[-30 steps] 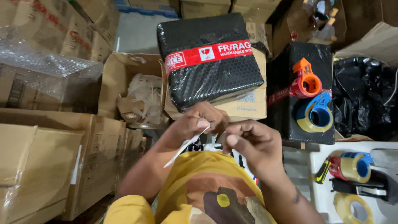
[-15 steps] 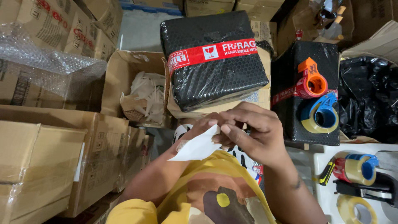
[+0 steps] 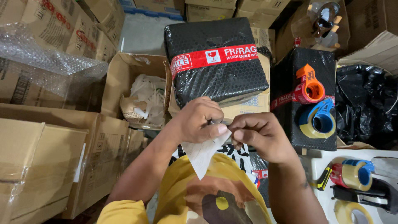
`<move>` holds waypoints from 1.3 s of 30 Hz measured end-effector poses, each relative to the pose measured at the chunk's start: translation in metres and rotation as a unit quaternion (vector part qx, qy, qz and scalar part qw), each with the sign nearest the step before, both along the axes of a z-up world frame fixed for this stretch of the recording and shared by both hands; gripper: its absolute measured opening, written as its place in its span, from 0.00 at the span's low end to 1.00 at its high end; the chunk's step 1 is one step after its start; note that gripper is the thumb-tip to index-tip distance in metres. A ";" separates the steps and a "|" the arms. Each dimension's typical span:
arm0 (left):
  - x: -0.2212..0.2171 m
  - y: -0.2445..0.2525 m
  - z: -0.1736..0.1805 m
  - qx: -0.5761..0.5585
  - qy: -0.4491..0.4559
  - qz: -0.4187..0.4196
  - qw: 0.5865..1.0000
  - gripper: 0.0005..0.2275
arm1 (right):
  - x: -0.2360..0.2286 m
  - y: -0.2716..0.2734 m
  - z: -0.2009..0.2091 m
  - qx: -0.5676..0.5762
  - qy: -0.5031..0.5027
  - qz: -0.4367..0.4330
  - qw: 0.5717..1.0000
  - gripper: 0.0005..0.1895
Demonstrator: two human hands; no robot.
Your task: The person wraps a black object in bubble wrap, secures it with adhesive tape, and attaches a shipping label before using a utility knife to open and prepare cardboard boxes for shipping in a warehouse environment.
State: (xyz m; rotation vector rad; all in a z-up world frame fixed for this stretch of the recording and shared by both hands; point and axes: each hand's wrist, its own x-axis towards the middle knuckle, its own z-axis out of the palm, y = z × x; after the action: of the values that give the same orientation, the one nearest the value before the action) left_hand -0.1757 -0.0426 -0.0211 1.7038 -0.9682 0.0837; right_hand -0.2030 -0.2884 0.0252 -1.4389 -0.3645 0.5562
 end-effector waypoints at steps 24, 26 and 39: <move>0.005 0.007 0.035 0.147 -0.149 0.087 0.974 0.21 | 0.006 0.005 0.001 -0.083 0.061 -0.028 0.994 0.03; 0.005 0.007 0.037 0.148 -0.157 0.085 0.973 0.21 | 0.007 0.004 0.001 -0.079 0.056 -0.030 0.995 0.03; 0.008 0.008 0.042 0.155 -0.180 0.098 0.967 0.21 | 0.010 0.005 -0.001 -0.066 0.065 -0.025 0.995 0.02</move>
State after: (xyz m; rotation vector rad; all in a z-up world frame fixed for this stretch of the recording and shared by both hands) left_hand -0.1676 -0.0350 0.0207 2.1182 -1.1185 0.4014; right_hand -0.1930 -0.2833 0.0245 -1.5247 -0.1907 0.6395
